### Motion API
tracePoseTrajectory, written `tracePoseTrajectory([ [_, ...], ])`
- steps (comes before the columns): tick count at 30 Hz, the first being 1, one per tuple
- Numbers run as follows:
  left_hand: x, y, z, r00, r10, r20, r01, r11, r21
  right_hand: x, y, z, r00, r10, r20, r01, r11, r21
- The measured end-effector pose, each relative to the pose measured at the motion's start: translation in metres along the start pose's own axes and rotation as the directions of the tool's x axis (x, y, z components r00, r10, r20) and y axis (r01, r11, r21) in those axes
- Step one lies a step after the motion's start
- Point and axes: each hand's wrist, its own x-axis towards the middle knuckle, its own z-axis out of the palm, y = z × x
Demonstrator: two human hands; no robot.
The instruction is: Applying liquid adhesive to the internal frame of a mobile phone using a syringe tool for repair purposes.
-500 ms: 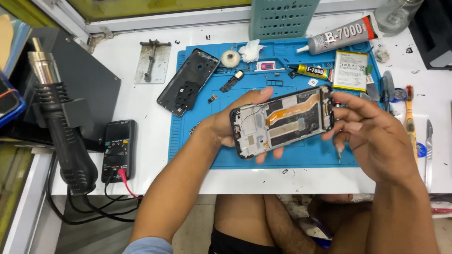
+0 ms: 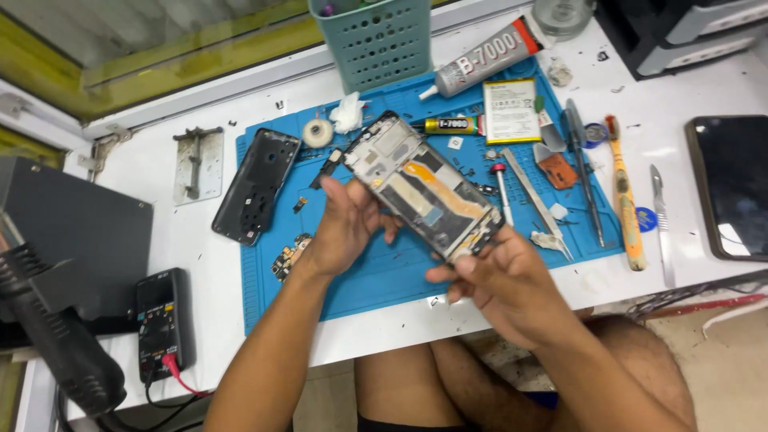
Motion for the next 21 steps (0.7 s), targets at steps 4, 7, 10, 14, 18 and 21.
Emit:
tracePoseTrajectory([
  [4,0.006,0.015,0.032,0.99,0.133,-0.055,-0.131,0.991,0.024,-0.015,0.004,0.026,0.997,0.046,0.069,-0.048,0.998,0.033],
  [7,0.004,0.017,0.033,0.997,0.069,0.031,-0.052,0.919,-0.391,-0.023,-0.006,0.035,0.99,0.083,0.11,-0.067,0.987,-0.146],
  [10,0.002,0.021,0.023,0.991,0.09,-0.101,-0.131,0.832,-0.539,-0.036,-0.042,0.027,0.957,0.182,0.224,-0.025,0.826,-0.563],
  [14,0.002,0.035,0.02,0.987,0.106,-0.119,-0.151,0.862,-0.485,-0.058,-0.088,-0.008,0.91,0.361,0.205,0.065,0.365,-0.929],
  [18,0.001,0.027,0.022,0.979,0.168,-0.114,-0.202,0.853,-0.482,-0.087,-0.103,-0.076,0.871,0.484,-0.086,-0.083,-0.027,-0.996],
  [21,0.0,0.019,0.019,0.986,0.164,-0.032,-0.16,0.864,-0.478,-0.11,-0.077,-0.172,0.835,0.35,-0.424,-0.417,-0.1,-0.903],
])
